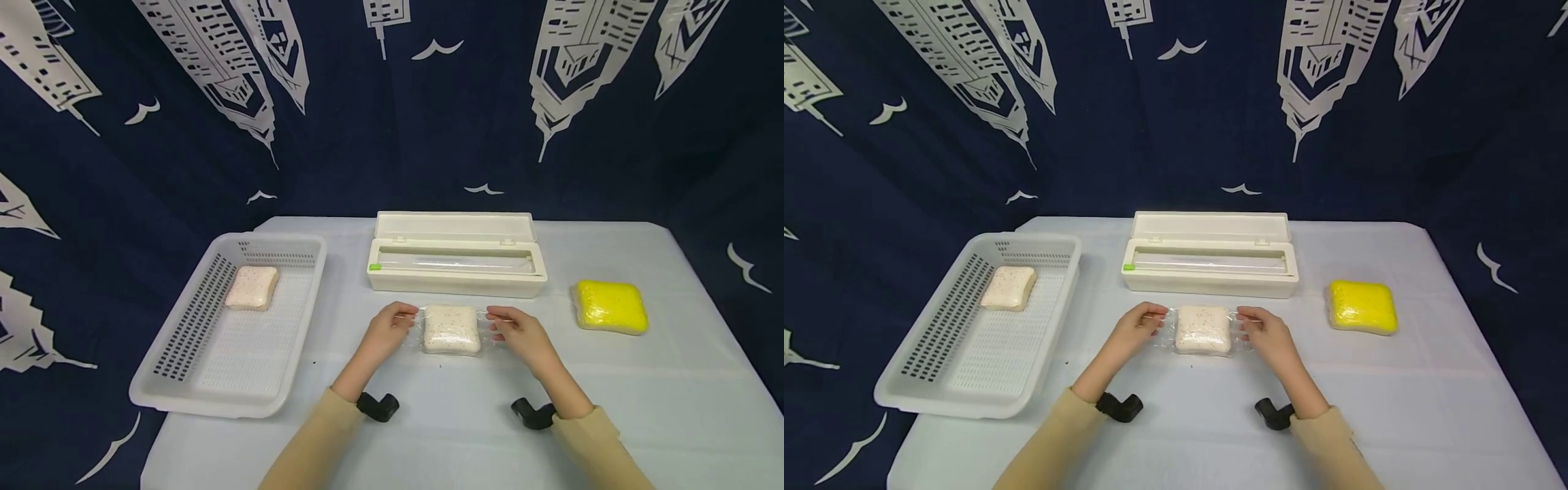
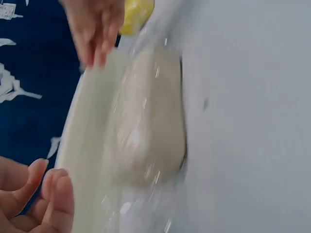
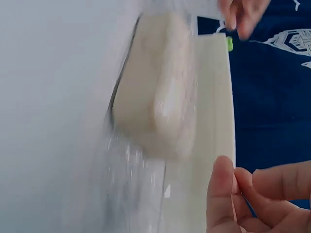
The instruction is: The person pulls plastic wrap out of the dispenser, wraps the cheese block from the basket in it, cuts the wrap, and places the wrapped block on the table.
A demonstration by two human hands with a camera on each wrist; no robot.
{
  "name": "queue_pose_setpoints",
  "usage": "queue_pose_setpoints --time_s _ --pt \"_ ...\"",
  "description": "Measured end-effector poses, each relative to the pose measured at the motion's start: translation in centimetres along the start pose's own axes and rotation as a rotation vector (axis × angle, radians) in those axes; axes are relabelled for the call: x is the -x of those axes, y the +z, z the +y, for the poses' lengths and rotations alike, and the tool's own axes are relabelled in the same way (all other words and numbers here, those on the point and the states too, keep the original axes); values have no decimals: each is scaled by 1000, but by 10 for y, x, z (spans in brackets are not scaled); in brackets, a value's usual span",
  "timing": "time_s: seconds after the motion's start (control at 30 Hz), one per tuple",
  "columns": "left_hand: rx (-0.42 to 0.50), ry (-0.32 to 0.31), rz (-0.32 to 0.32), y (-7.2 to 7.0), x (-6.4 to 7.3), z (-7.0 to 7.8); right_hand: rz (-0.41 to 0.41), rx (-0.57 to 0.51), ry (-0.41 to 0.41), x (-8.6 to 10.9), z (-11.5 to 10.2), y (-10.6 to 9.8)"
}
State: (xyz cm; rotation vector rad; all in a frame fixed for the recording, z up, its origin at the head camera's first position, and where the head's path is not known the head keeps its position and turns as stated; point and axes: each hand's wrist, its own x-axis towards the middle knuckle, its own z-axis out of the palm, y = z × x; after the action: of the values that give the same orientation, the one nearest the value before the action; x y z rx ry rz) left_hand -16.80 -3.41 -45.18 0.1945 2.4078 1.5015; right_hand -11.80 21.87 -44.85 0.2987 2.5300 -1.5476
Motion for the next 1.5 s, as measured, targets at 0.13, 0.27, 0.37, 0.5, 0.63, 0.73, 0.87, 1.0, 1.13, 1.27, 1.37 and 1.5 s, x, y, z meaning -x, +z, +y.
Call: queue_pose_setpoints --time_s 0.13,0.27,0.37,0.5,0.63,0.73,0.87,1.0,1.13,1.27,1.37,1.5 --pt "83 -66 -15 24 -12 1 -9 -92 65 -10 -3 19" --pt "75 -158 28 34 -17 -7 8 -92 125 -14 4 29" --pt "112 -216 23 35 -17 -15 5 -101 158 -13 10 32" --pt "150 -240 10 35 -15 -21 20 -153 197 -12 17 32" --pt "189 -234 2 37 -13 -25 23 -174 213 -11 18 32" --pt "196 -211 -1 41 -13 -25 21 -169 226 -11 15 35" --pt "161 -181 7 45 -12 -21 19 -139 222 -10 9 41" --pt "145 -174 15 48 -12 -17 15 -104 204 -8 5 45" --pt "152 -170 21 50 -14 -16 21 -98 204 -8 7 45" --pt "185 -178 -4 45 -14 -17 1 -134 210 -9 8 39" --pt "198 -188 -2 37 -16 -16 -7 -159 214 -10 8 28" --pt "204 -217 25 29 -20 -12 -11 -157 200 -14 6 15"
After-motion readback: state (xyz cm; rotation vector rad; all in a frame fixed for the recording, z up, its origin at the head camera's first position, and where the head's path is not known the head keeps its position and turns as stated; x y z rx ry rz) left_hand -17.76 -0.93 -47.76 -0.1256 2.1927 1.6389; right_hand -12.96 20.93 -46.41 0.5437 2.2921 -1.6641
